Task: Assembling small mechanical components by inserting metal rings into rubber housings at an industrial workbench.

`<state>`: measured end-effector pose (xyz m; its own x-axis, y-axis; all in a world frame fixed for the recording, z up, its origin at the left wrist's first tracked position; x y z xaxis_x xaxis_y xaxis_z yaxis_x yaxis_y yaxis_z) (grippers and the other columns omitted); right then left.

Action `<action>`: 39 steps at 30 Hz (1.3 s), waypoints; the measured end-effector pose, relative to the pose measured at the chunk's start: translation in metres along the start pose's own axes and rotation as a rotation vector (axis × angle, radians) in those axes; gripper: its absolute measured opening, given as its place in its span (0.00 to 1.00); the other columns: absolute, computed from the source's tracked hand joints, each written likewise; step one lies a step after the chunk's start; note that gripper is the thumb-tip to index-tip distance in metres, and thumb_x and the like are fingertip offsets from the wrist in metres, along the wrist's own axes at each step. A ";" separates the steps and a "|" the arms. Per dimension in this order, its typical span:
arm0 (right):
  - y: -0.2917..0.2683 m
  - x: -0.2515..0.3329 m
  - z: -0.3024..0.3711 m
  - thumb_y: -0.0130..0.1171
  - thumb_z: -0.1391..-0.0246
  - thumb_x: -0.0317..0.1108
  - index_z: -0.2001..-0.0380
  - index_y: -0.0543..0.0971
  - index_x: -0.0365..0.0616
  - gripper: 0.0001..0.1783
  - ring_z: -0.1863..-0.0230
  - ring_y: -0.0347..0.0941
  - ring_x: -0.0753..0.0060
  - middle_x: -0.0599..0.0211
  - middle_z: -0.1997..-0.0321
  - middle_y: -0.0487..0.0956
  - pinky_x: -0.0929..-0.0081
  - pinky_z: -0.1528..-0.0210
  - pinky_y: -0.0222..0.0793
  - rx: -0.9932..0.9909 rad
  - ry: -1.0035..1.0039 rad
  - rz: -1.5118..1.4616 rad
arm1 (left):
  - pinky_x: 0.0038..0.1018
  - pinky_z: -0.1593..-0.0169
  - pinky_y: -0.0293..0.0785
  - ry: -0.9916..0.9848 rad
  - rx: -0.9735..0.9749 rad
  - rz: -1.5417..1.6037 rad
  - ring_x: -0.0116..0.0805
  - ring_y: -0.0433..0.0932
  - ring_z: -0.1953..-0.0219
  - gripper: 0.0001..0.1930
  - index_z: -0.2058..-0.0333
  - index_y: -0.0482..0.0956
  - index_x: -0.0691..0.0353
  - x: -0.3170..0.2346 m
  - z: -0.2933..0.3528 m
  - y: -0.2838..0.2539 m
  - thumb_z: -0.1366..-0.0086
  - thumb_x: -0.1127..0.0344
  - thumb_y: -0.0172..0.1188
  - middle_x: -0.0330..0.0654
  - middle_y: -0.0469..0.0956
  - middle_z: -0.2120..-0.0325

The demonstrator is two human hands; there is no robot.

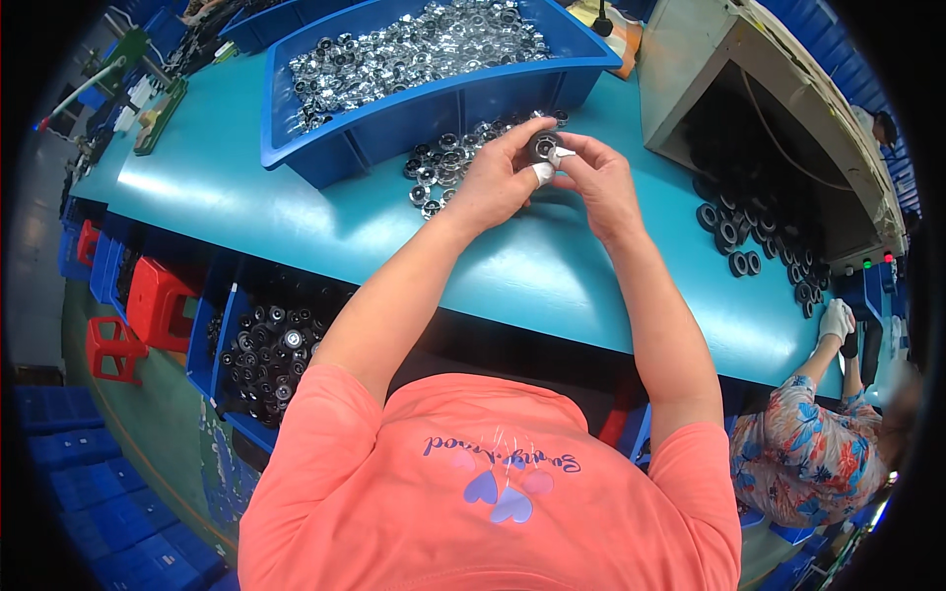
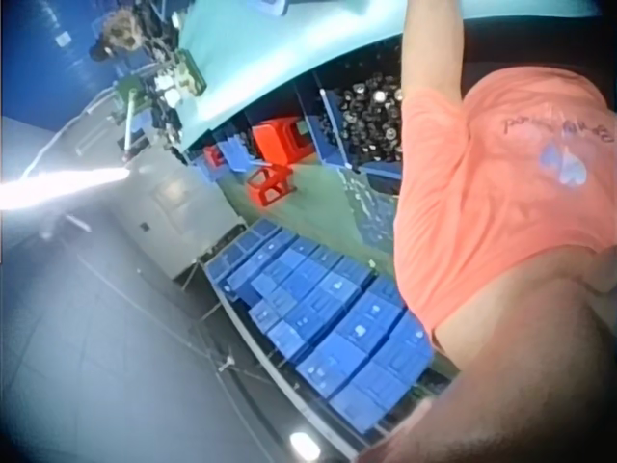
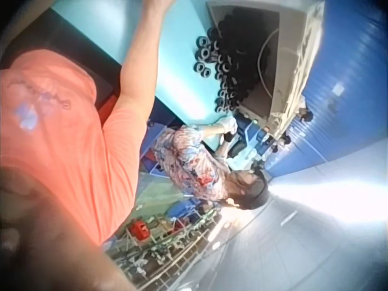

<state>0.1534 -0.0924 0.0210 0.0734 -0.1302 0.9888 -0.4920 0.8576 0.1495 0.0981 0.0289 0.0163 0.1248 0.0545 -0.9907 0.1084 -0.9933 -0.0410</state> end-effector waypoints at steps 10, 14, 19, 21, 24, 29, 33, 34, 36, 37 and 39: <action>-0.006 -0.025 -0.005 0.64 0.44 0.30 0.51 0.81 0.36 0.17 0.59 0.80 0.77 0.66 0.58 0.83 0.78 0.56 0.79 -0.020 0.095 -0.097 | 0.22 0.63 0.76 0.138 -0.082 -0.159 0.21 0.77 0.66 0.25 0.42 0.77 0.57 -0.016 0.009 0.003 0.39 0.78 0.62 0.36 0.82 0.64; -0.010 -0.033 -0.008 0.65 0.44 0.31 0.53 0.82 0.36 0.16 0.63 0.79 0.80 0.68 0.61 0.83 0.79 0.59 0.78 -0.011 0.129 -0.091 | 0.25 0.63 0.79 0.288 -0.120 -0.345 0.25 0.81 0.67 0.27 0.42 0.79 0.56 -0.024 0.011 0.001 0.41 0.79 0.62 0.39 0.84 0.64; -0.013 -0.042 -0.010 0.65 0.43 0.31 0.55 0.82 0.36 0.14 0.64 0.80 0.79 0.68 0.62 0.84 0.79 0.59 0.79 -0.013 0.180 -0.142 | 0.32 0.55 0.80 0.444 -0.172 -0.573 0.39 0.86 0.60 0.27 0.43 0.79 0.58 -0.037 0.017 0.006 0.43 0.80 0.62 0.49 0.85 0.61; -0.012 -0.041 -0.008 0.66 0.43 0.31 0.56 0.82 0.36 0.14 0.64 0.80 0.78 0.68 0.62 0.84 0.78 0.57 0.79 -0.009 0.217 -0.153 | 0.33 0.57 0.80 0.442 -0.162 -0.592 0.42 0.85 0.61 0.25 0.44 0.78 0.58 -0.038 0.016 0.009 0.43 0.80 0.62 0.50 0.84 0.62; -0.010 -0.040 -0.007 0.65 0.42 0.29 0.53 0.81 0.34 0.15 0.59 0.82 0.74 0.64 0.58 0.84 0.75 0.52 0.80 0.053 0.267 -0.185 | 0.32 0.63 0.80 0.282 -0.105 -0.365 0.40 0.84 0.63 0.24 0.44 0.76 0.57 -0.026 0.010 0.006 0.41 0.78 0.62 0.45 0.83 0.63; -0.009 -0.007 -0.007 0.63 0.43 0.25 0.47 0.79 0.31 0.20 0.51 0.81 0.69 0.58 0.50 0.82 0.71 0.45 0.79 0.139 0.141 -0.179 | 0.24 0.66 0.82 0.001 0.009 0.197 0.28 0.80 0.60 0.25 0.39 0.73 0.59 -0.003 0.000 0.004 0.36 0.76 0.62 0.38 0.80 0.55; -0.015 -0.003 -0.010 0.65 0.46 0.24 0.48 0.80 0.31 0.21 0.51 0.81 0.68 0.57 0.50 0.82 0.70 0.45 0.79 0.103 0.056 -0.091 | 0.24 0.67 0.82 -0.023 0.018 0.237 0.28 0.78 0.64 0.20 0.41 0.71 0.61 0.001 -0.002 0.004 0.31 0.72 0.58 0.42 0.80 0.58; -0.014 -0.003 -0.010 0.65 0.47 0.24 0.49 0.80 0.31 0.21 0.52 0.81 0.68 0.56 0.51 0.83 0.70 0.46 0.79 0.096 0.039 -0.060 | 0.24 0.68 0.81 -0.041 -0.004 0.226 0.28 0.78 0.65 0.19 0.41 0.70 0.62 0.002 -0.002 0.002 0.30 0.71 0.57 0.42 0.80 0.59; -0.012 0.000 -0.007 0.66 0.48 0.24 0.50 0.81 0.32 0.21 0.53 0.81 0.69 0.57 0.53 0.83 0.71 0.47 0.78 0.092 0.029 0.004 | 0.23 0.70 0.80 -0.035 -0.006 0.175 0.27 0.77 0.67 0.16 0.44 0.70 0.61 0.001 -0.002 0.001 0.28 0.70 0.55 0.42 0.79 0.62; -0.009 0.001 -0.005 0.66 0.49 0.24 0.50 0.81 0.32 0.21 0.53 0.81 0.70 0.57 0.54 0.84 0.72 0.48 0.78 0.091 0.023 0.036 | 0.23 0.71 0.80 -0.031 -0.008 0.149 0.26 0.77 0.68 0.14 0.45 0.70 0.61 0.001 -0.001 0.000 0.28 0.70 0.54 0.42 0.79 0.63; -0.005 0.002 -0.003 0.66 0.49 0.23 0.51 0.82 0.33 0.20 0.54 0.81 0.71 0.58 0.55 0.84 0.73 0.49 0.78 0.069 -0.012 0.106 | 0.22 0.73 0.78 -0.023 -0.055 0.119 0.24 0.76 0.69 0.12 0.47 0.70 0.60 0.003 0.000 -0.004 0.27 0.70 0.54 0.40 0.79 0.65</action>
Point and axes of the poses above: each hand's wrist, its own z-axis away from the middle knuckle, its own y-axis out of the palm, x = y × z, the point moved 9 cm from there along -z, towards the middle knuckle
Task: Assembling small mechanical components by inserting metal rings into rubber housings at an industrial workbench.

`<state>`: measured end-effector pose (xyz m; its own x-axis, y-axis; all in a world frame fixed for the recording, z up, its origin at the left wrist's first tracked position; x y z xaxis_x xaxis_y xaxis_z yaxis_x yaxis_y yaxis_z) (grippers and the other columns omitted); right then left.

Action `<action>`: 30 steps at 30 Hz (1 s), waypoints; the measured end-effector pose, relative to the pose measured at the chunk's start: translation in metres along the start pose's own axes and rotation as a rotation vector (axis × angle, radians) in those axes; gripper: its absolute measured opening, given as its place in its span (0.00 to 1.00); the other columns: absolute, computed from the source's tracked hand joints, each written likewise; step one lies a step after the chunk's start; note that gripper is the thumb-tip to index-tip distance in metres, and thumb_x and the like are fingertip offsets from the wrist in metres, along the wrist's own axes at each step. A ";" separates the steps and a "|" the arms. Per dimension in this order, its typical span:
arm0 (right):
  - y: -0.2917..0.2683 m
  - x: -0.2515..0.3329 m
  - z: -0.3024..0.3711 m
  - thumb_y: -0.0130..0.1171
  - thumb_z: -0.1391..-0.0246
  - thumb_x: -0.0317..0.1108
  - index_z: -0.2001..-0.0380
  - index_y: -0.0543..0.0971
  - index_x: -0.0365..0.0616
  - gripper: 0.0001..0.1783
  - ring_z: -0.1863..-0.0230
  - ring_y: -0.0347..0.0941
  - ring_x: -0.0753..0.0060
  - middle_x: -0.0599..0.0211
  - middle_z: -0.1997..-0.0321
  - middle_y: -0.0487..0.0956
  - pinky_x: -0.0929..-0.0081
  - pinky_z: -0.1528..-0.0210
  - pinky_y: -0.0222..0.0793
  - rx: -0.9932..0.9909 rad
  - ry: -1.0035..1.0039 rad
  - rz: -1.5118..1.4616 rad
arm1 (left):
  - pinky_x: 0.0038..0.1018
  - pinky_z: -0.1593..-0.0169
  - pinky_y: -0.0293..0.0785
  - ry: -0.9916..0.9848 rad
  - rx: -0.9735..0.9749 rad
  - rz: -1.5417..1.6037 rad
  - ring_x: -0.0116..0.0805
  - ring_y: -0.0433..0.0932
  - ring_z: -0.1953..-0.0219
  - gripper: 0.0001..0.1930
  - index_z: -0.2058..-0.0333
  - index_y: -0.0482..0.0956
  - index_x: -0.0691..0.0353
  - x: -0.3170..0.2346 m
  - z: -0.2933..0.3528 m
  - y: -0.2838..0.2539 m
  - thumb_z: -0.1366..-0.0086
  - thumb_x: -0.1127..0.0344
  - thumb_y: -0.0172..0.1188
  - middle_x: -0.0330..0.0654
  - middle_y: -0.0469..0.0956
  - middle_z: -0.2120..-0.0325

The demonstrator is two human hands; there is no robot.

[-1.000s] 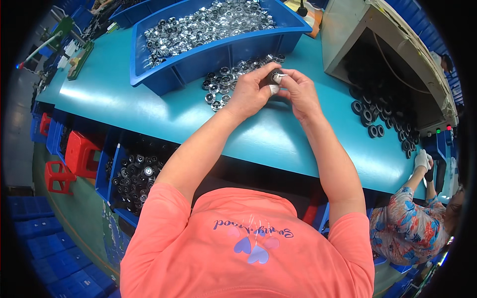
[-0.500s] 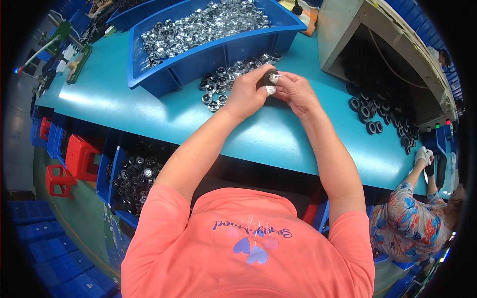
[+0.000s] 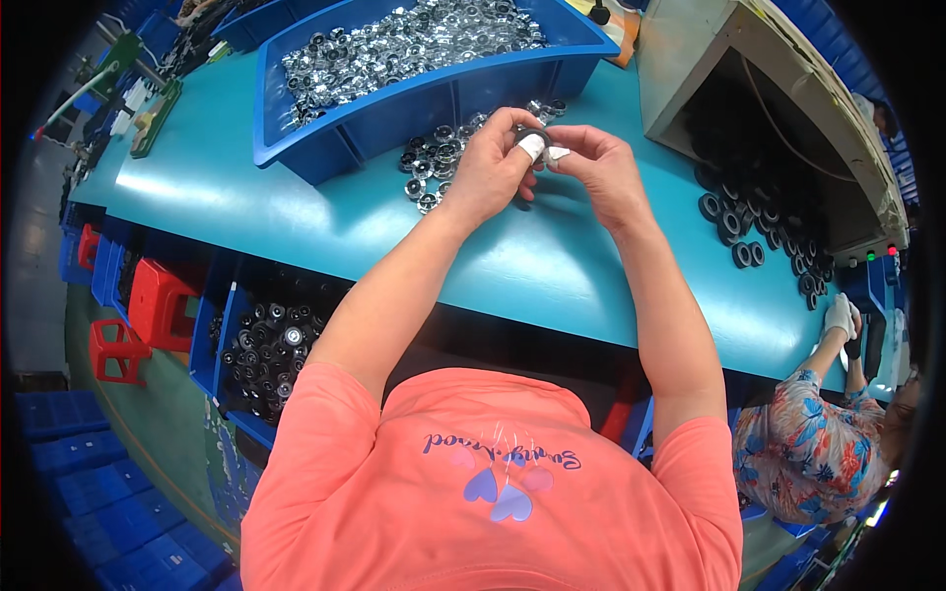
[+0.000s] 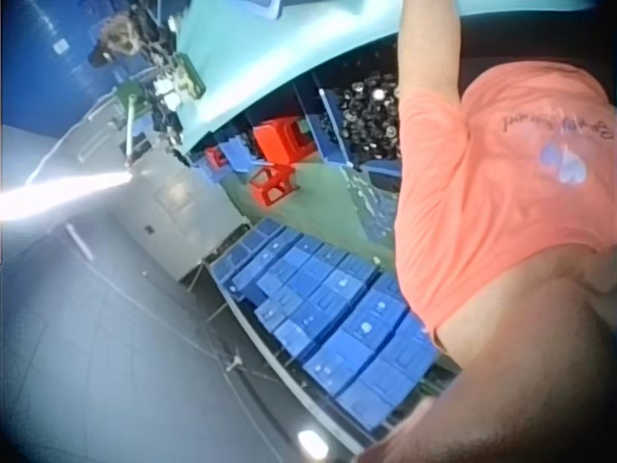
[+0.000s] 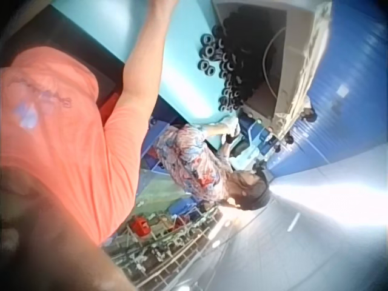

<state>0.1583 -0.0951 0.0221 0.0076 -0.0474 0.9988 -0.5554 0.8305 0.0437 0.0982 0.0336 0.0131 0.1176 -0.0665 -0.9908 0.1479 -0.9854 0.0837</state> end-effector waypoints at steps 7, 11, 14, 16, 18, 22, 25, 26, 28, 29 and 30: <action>0.003 0.003 0.003 0.66 0.47 0.25 0.51 0.82 0.33 0.19 0.55 0.81 0.73 0.61 0.56 0.85 0.74 0.49 0.77 -0.043 0.012 -0.061 | 0.21 0.73 0.76 -0.001 -0.046 -0.030 0.21 0.75 0.70 0.13 0.47 0.73 0.57 -0.002 0.000 0.002 0.28 0.71 0.54 0.38 0.78 0.64; 0.000 -0.007 -0.004 0.64 0.44 0.27 0.48 0.80 0.33 0.20 0.55 0.81 0.74 0.62 0.54 0.84 0.74 0.49 0.78 -0.001 0.068 -0.231 | 0.22 0.69 0.78 0.087 0.073 0.009 0.23 0.78 0.64 0.22 0.40 0.72 0.54 -0.007 0.001 0.010 0.31 0.74 0.57 0.36 0.79 0.58; 0.000 -0.010 -0.002 0.63 0.43 0.29 0.47 0.80 0.33 0.20 0.55 0.81 0.74 0.62 0.53 0.83 0.74 0.50 0.78 0.012 0.093 -0.220 | 0.22 0.67 0.79 0.085 0.083 -0.007 0.24 0.79 0.60 0.26 0.37 0.71 0.52 -0.005 0.000 0.011 0.34 0.76 0.59 0.35 0.79 0.55; 0.001 -0.010 -0.002 0.63 0.43 0.29 0.47 0.80 0.33 0.20 0.55 0.81 0.74 0.62 0.53 0.83 0.74 0.50 0.78 -0.002 0.099 -0.192 | 0.22 0.67 0.79 0.072 0.072 -0.012 0.25 0.80 0.58 0.26 0.39 0.72 0.52 -0.005 0.000 0.011 0.35 0.78 0.60 0.36 0.79 0.55; 0.002 -0.012 0.000 0.62 0.43 0.29 0.47 0.80 0.33 0.20 0.55 0.81 0.74 0.62 0.54 0.83 0.74 0.51 0.78 -0.037 0.104 -0.194 | 0.22 0.68 0.79 0.057 0.055 -0.023 0.25 0.80 0.59 0.26 0.40 0.74 0.53 -0.003 0.001 0.010 0.36 0.78 0.61 0.36 0.80 0.56; 0.003 -0.018 0.001 0.61 0.43 0.28 0.48 0.80 0.32 0.20 0.58 0.81 0.74 0.62 0.55 0.83 0.74 0.53 0.78 -0.088 0.100 -0.209 | 0.23 0.69 0.79 0.070 0.019 -0.011 0.25 0.80 0.61 0.24 0.42 0.77 0.54 0.002 0.001 0.009 0.37 0.79 0.62 0.37 0.81 0.59; 0.003 -0.020 0.001 0.60 0.43 0.29 0.49 0.80 0.30 0.19 0.59 0.81 0.73 0.61 0.56 0.83 0.74 0.55 0.78 -0.116 0.083 -0.177 | 0.22 0.69 0.79 0.089 0.022 0.022 0.24 0.80 0.64 0.24 0.44 0.79 0.55 0.001 0.001 0.010 0.38 0.79 0.63 0.36 0.82 0.60; 0.004 -0.020 0.001 0.60 0.43 0.29 0.49 0.79 0.30 0.20 0.59 0.81 0.73 0.61 0.56 0.83 0.74 0.55 0.78 -0.115 0.077 -0.168 | 0.22 0.69 0.79 0.099 0.007 -0.024 0.23 0.79 0.65 0.24 0.44 0.80 0.55 -0.001 0.002 0.010 0.39 0.80 0.63 0.36 0.83 0.60; 0.004 -0.020 0.003 0.59 0.42 0.29 0.49 0.79 0.29 0.20 0.60 0.80 0.72 0.60 0.56 0.83 0.74 0.55 0.79 -0.112 0.064 -0.150 | 0.21 0.69 0.78 0.118 -0.022 -0.117 0.22 0.79 0.66 0.24 0.45 0.81 0.55 -0.006 0.007 0.011 0.40 0.81 0.62 0.35 0.83 0.61; 0.003 -0.023 0.003 0.59 0.42 0.29 0.48 0.79 0.28 0.20 0.60 0.80 0.72 0.60 0.56 0.83 0.74 0.56 0.79 -0.125 0.064 -0.158 | 0.21 0.68 0.78 0.190 -0.042 -0.191 0.22 0.79 0.67 0.24 0.45 0.81 0.55 -0.012 0.008 0.012 0.40 0.81 0.62 0.35 0.83 0.61; 0.002 -0.027 0.002 0.58 0.42 0.29 0.48 0.78 0.28 0.20 0.60 0.80 0.72 0.59 0.56 0.83 0.74 0.56 0.79 -0.138 0.064 -0.166 | 0.21 0.68 0.78 0.261 -0.062 -0.264 0.22 0.79 0.67 0.24 0.45 0.81 0.55 -0.017 0.010 0.013 0.40 0.81 0.62 0.35 0.83 0.61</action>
Point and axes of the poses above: each hand's wrist, its own z-axis away from the middle knuckle, its own y-axis out of the palm, x = y × z, the point moved 9 cm from there along -z, towards the middle knuckle
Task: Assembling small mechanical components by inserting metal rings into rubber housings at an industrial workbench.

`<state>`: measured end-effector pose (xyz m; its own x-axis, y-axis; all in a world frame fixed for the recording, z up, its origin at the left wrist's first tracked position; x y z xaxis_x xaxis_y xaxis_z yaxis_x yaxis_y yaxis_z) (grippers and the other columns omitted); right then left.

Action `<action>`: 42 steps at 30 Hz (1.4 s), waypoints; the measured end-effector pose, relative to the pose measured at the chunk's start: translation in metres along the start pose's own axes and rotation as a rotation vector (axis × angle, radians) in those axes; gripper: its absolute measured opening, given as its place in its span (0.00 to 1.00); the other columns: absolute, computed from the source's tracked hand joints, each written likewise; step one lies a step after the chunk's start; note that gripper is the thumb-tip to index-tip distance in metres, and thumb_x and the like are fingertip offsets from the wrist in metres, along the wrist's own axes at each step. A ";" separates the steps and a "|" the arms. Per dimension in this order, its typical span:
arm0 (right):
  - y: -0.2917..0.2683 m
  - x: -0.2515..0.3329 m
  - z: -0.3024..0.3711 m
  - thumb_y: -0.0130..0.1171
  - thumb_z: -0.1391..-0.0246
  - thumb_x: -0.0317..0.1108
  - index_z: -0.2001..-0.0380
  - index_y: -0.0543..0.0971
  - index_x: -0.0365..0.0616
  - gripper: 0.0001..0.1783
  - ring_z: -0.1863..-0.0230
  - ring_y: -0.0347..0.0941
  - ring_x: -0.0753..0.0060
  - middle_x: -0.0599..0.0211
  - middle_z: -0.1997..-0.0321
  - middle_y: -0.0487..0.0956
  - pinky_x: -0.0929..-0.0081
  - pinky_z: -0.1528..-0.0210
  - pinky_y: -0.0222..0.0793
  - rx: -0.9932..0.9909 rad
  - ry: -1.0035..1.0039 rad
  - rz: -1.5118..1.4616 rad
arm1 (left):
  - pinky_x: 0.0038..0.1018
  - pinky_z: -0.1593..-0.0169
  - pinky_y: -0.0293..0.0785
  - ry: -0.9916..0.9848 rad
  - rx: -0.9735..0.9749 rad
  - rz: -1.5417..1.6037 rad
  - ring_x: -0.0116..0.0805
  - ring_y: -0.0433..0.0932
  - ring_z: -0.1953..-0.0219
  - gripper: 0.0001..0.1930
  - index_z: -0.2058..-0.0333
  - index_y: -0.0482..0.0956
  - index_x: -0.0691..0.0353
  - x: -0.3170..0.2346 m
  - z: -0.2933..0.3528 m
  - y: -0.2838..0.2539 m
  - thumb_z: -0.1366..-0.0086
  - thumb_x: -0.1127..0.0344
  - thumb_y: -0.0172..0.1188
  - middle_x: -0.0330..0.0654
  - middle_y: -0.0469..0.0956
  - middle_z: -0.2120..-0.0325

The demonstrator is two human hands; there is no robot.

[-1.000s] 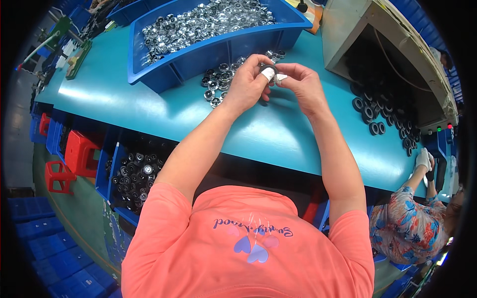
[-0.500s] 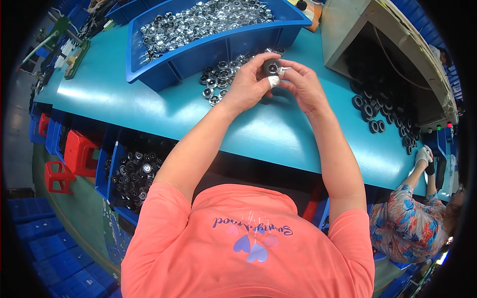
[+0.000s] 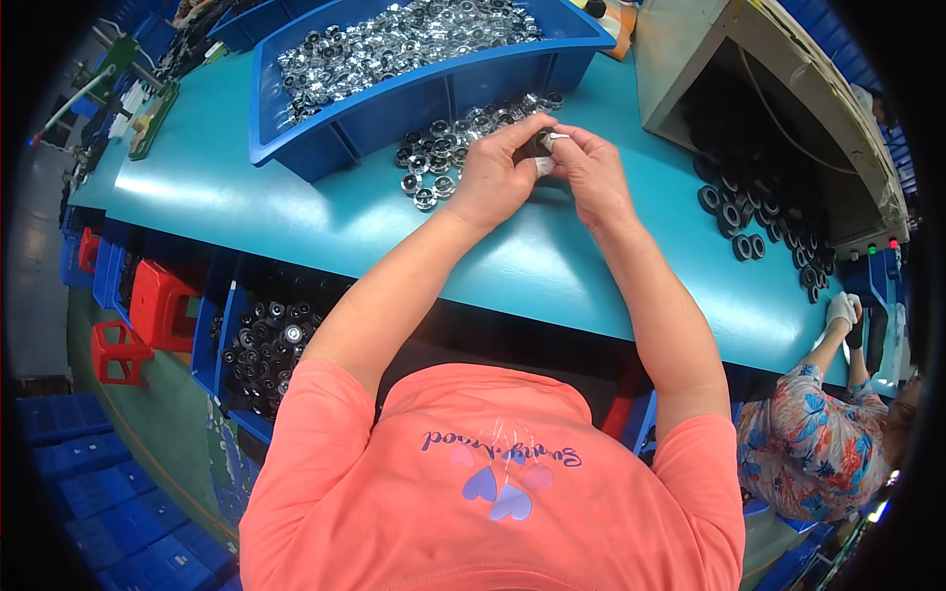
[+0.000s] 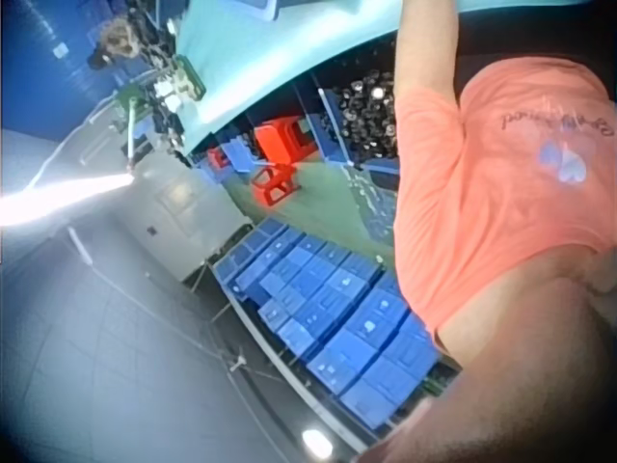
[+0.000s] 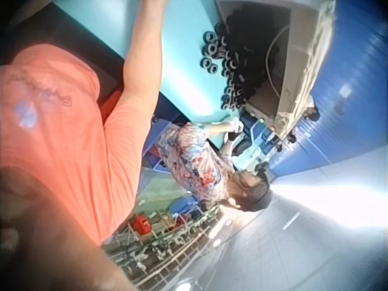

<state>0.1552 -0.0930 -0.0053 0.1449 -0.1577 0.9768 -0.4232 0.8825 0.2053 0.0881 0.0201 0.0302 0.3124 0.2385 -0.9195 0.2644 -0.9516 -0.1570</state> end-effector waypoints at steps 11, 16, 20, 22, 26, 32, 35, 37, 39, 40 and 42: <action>0.005 0.006 0.000 0.57 0.41 0.30 0.48 0.79 0.29 0.20 0.60 0.79 0.74 0.63 0.59 0.83 0.75 0.56 0.77 0.061 -0.036 -0.016 | 0.24 0.61 0.80 -0.044 0.006 0.170 0.23 0.81 0.60 0.23 0.47 0.81 0.57 0.004 -0.003 0.001 0.41 0.82 0.62 0.34 0.84 0.62; 0.007 0.007 0.001 0.57 0.41 0.30 0.49 0.80 0.30 0.19 0.60 0.78 0.76 0.64 0.59 0.83 0.76 0.56 0.75 0.035 -0.065 -0.011 | 0.28 0.56 0.82 0.295 -0.075 -0.370 0.26 0.82 0.59 0.23 0.47 0.81 0.59 -0.024 0.002 -0.003 0.42 0.83 0.61 0.34 0.84 0.63; 0.004 0.008 0.000 0.58 0.42 0.31 0.49 0.80 0.30 0.19 0.60 0.78 0.75 0.63 0.59 0.83 0.77 0.55 0.75 0.018 -0.083 0.026 | 0.26 0.61 0.81 0.171 -0.040 -0.126 0.25 0.81 0.60 0.23 0.46 0.80 0.56 -0.012 -0.002 -0.002 0.41 0.81 0.63 0.34 0.84 0.60; 0.002 0.014 0.002 0.59 0.42 0.31 0.49 0.80 0.30 0.20 0.60 0.78 0.75 0.63 0.59 0.83 0.77 0.55 0.74 -0.028 -0.126 0.105 | 0.24 0.64 0.81 -0.056 0.010 0.234 0.24 0.81 0.61 0.24 0.45 0.80 0.55 0.006 -0.003 0.003 0.40 0.79 0.64 0.34 0.83 0.58; 0.006 0.027 0.007 0.61 0.43 0.32 0.49 0.81 0.31 0.20 0.60 0.78 0.76 0.64 0.59 0.83 0.77 0.55 0.74 0.032 -0.149 0.099 | 0.21 0.67 0.78 -0.167 0.034 0.302 0.22 0.80 0.62 0.25 0.44 0.79 0.54 0.011 -0.004 0.003 0.40 0.78 0.65 0.34 0.82 0.57; 0.004 0.016 0.004 0.60 0.43 0.30 0.50 0.81 0.31 0.19 0.59 0.78 0.76 0.64 0.59 0.83 0.77 0.54 0.73 0.025 -0.088 0.054 | 0.20 0.62 0.79 -0.036 -0.002 0.166 0.21 0.80 0.60 0.22 0.46 0.81 0.56 0.004 0.000 0.001 0.41 0.78 0.66 0.33 0.83 0.60; 0.007 0.016 0.006 0.60 0.43 0.29 0.49 0.81 0.31 0.19 0.59 0.78 0.76 0.64 0.58 0.83 0.77 0.54 0.74 0.016 -0.101 0.073 | 0.21 0.58 0.79 0.080 -0.059 0.013 0.21 0.80 0.58 0.22 0.47 0.82 0.57 0.000 0.002 -0.002 0.41 0.79 0.65 0.33 0.83 0.60; 0.009 0.015 0.007 0.59 0.43 0.28 0.48 0.81 0.31 0.20 0.59 0.77 0.76 0.64 0.57 0.83 0.76 0.53 0.74 0.012 -0.099 0.079 | 0.21 0.55 0.78 0.093 -0.068 -0.074 0.21 0.80 0.57 0.22 0.47 0.82 0.58 -0.002 0.003 -0.004 0.41 0.80 0.65 0.33 0.83 0.60; 0.008 0.012 0.002 0.59 0.42 0.27 0.47 0.80 0.31 0.20 0.58 0.78 0.76 0.63 0.55 0.83 0.75 0.51 0.75 0.083 -0.054 -0.032 | 0.21 0.58 0.79 0.044 -0.043 0.073 0.22 0.80 0.57 0.22 0.46 0.81 0.58 0.001 0.000 -0.003 0.41 0.78 0.66 0.34 0.83 0.59; 0.009 0.013 0.001 0.59 0.42 0.27 0.46 0.79 0.30 0.21 0.58 0.79 0.75 0.62 0.54 0.83 0.75 0.49 0.75 0.123 -0.031 -0.087 | 0.22 0.59 0.80 0.020 -0.034 0.146 0.22 0.80 0.57 0.22 0.46 0.80 0.59 0.002 -0.001 -0.003 0.41 0.78 0.67 0.34 0.83 0.59; 0.005 0.020 0.001 0.58 0.41 0.27 0.45 0.78 0.29 0.22 0.56 0.80 0.74 0.61 0.54 0.83 0.74 0.48 0.76 0.155 0.029 -0.137 | 0.22 0.63 0.80 -0.091 -0.009 0.288 0.23 0.81 0.58 0.23 0.45 0.79 0.59 0.006 -0.004 -0.004 0.40 0.77 0.68 0.35 0.82 0.58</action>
Point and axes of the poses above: each hand's wrist, its own z-axis away from the middle knuckle, its own y-axis out of the palm, x = y × z, the point moved 9 cm from there along -z, towards the middle knuckle
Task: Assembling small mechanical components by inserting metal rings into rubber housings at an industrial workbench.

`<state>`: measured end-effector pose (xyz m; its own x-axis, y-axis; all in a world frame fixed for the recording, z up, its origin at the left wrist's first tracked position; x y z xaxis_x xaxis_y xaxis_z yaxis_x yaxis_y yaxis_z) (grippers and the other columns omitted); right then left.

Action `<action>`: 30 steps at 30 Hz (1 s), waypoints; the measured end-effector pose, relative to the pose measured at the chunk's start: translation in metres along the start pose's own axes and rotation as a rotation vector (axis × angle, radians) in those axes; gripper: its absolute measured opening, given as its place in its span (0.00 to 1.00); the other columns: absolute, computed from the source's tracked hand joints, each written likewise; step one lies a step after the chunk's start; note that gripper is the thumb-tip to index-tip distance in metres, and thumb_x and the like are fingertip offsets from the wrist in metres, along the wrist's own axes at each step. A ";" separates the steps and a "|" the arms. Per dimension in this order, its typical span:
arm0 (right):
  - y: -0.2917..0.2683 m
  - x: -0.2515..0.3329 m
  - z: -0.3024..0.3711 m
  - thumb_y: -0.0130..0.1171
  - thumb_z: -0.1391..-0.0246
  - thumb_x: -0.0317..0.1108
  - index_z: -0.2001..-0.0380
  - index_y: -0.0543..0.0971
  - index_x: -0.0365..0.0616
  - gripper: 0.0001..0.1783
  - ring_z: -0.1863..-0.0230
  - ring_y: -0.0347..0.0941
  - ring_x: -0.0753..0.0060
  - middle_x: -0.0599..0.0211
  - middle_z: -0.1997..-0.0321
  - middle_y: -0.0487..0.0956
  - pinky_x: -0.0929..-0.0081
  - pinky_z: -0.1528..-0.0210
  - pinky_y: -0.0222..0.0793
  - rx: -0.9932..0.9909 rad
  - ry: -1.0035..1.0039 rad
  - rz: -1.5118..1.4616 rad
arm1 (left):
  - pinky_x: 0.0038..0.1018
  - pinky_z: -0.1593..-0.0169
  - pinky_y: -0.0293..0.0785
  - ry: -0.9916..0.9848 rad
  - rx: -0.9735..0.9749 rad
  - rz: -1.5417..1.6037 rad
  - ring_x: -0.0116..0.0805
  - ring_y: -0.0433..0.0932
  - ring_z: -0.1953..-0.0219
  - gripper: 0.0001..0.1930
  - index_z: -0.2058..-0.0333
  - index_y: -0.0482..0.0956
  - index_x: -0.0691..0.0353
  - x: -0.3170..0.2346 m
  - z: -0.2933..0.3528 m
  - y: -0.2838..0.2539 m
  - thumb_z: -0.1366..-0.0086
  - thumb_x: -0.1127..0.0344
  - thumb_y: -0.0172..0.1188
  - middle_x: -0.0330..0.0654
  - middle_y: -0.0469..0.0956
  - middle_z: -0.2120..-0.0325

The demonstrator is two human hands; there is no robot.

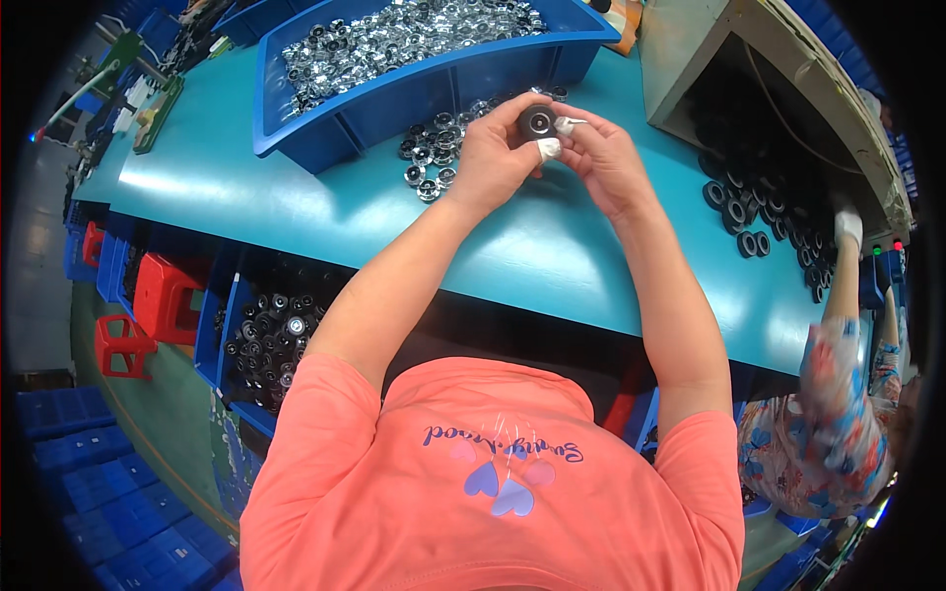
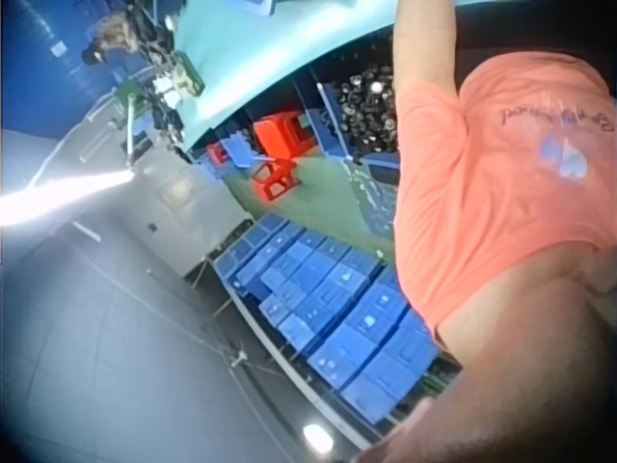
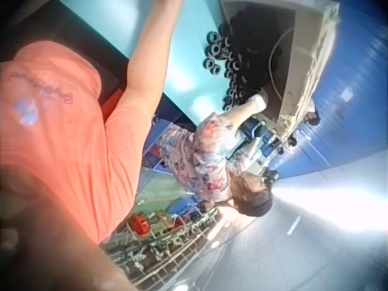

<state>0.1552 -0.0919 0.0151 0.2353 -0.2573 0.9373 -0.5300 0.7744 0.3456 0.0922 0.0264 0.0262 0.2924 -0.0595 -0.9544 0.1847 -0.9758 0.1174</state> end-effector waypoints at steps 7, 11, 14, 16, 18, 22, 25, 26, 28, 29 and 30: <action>0.003 0.004 -0.001 0.58 0.40 0.29 0.44 0.77 0.29 0.22 0.58 0.80 0.74 0.61 0.55 0.83 0.74 0.50 0.79 0.047 -0.001 0.081 | 0.21 0.71 0.78 -0.058 0.014 0.103 0.24 0.81 0.61 0.25 0.45 0.76 0.60 0.006 -0.002 -0.002 0.41 0.74 0.71 0.36 0.82 0.58; 0.001 0.002 -0.001 0.57 0.39 0.31 0.45 0.78 0.30 0.21 0.62 0.78 0.78 0.66 0.58 0.82 0.76 0.54 0.78 0.041 0.012 0.100 | 0.20 0.71 0.77 -0.075 0.030 -0.006 0.23 0.81 0.61 0.25 0.46 0.76 0.59 0.007 -0.002 -0.003 0.43 0.73 0.72 0.36 0.82 0.59; -0.002 -0.002 -0.001 0.56 0.38 0.32 0.47 0.79 0.31 0.20 0.64 0.77 0.81 0.68 0.61 0.81 0.78 0.57 0.78 0.028 0.048 0.090 | 0.21 0.64 0.79 -0.003 0.040 -0.012 0.25 0.81 0.60 0.25 0.46 0.76 0.58 -0.003 0.002 0.002 0.43 0.73 0.73 0.35 0.83 0.59; -0.004 -0.004 -0.001 0.57 0.37 0.33 0.48 0.79 0.32 0.19 0.64 0.77 0.81 0.69 0.60 0.81 0.79 0.58 0.77 0.032 0.062 0.090 | 0.23 0.59 0.79 0.074 0.029 -0.075 0.26 0.81 0.59 0.25 0.47 0.76 0.58 -0.007 0.002 0.002 0.43 0.72 0.73 0.35 0.83 0.59; -0.005 -0.006 -0.001 0.57 0.37 0.34 0.48 0.79 0.33 0.18 0.64 0.77 0.82 0.69 0.61 0.81 0.79 0.59 0.77 0.041 0.072 0.083 | 0.24 0.54 0.79 0.118 0.027 -0.152 0.26 0.81 0.58 0.25 0.47 0.76 0.59 -0.010 0.005 0.003 0.43 0.72 0.73 0.36 0.83 0.59; -0.002 -0.002 0.003 0.59 0.37 0.36 0.48 0.79 0.35 0.18 0.64 0.77 0.82 0.69 0.61 0.81 0.81 0.61 0.75 0.057 0.103 0.056 | 0.25 0.51 0.78 0.165 0.032 -0.289 0.26 0.81 0.57 0.25 0.47 0.76 0.59 -0.026 0.010 0.007 0.43 0.71 0.73 0.36 0.82 0.59; -0.001 -0.002 0.002 0.59 0.37 0.36 0.48 0.79 0.37 0.19 0.64 0.77 0.82 0.69 0.60 0.81 0.83 0.63 0.74 0.110 0.132 0.054 | 0.25 0.54 0.79 0.180 0.052 -0.243 0.26 0.80 0.59 0.24 0.47 0.76 0.60 -0.028 0.011 0.008 0.41 0.70 0.72 0.38 0.82 0.58; 0.000 -0.002 0.002 0.59 0.37 0.37 0.47 0.79 0.37 0.19 0.64 0.77 0.82 0.69 0.60 0.81 0.84 0.64 0.74 0.138 0.139 0.056 | 0.26 0.56 0.79 0.179 0.062 -0.210 0.26 0.80 0.60 0.24 0.46 0.76 0.61 -0.028 0.011 0.009 0.40 0.69 0.72 0.38 0.82 0.58; -0.001 0.003 0.003 0.61 0.38 0.36 0.47 0.79 0.39 0.19 0.61 0.77 0.81 0.68 0.58 0.82 0.83 0.61 0.73 0.147 0.125 0.050 | 0.26 0.59 0.79 -0.025 0.052 -0.040 0.25 0.79 0.62 0.21 0.46 0.76 0.62 -0.014 0.015 0.007 0.37 0.69 0.69 0.39 0.81 0.60; 0.001 0.010 0.005 0.61 0.39 0.36 0.46 0.79 0.40 0.20 0.59 0.77 0.80 0.69 0.57 0.82 0.82 0.59 0.73 0.144 0.066 0.085 | 0.26 0.60 0.78 -0.129 0.047 0.045 0.25 0.79 0.64 0.20 0.46 0.75 0.62 -0.007 0.019 0.008 0.35 0.69 0.68 0.39 0.81 0.61; 0.005 0.018 0.006 0.61 0.40 0.36 0.46 0.79 0.41 0.20 0.58 0.76 0.79 0.69 0.56 0.82 0.80 0.58 0.73 0.141 0.007 0.123 | 0.26 0.64 0.78 -0.203 0.053 0.141 0.27 0.79 0.66 0.17 0.46 0.74 0.65 0.003 0.024 0.007 0.28 0.61 0.59 0.40 0.80 0.64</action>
<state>0.1519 -0.0964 0.0336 0.1673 -0.1609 0.9727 -0.6642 0.7107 0.2318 0.0713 0.0144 0.0177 0.1163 -0.2312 -0.9659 0.1043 -0.9643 0.2434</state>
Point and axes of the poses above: each hand's wrist, its own z-axis away from the middle knuckle, its own y-axis out of the palm, x = y × z, the point moved 9 cm from there along -z, towards the middle knuckle
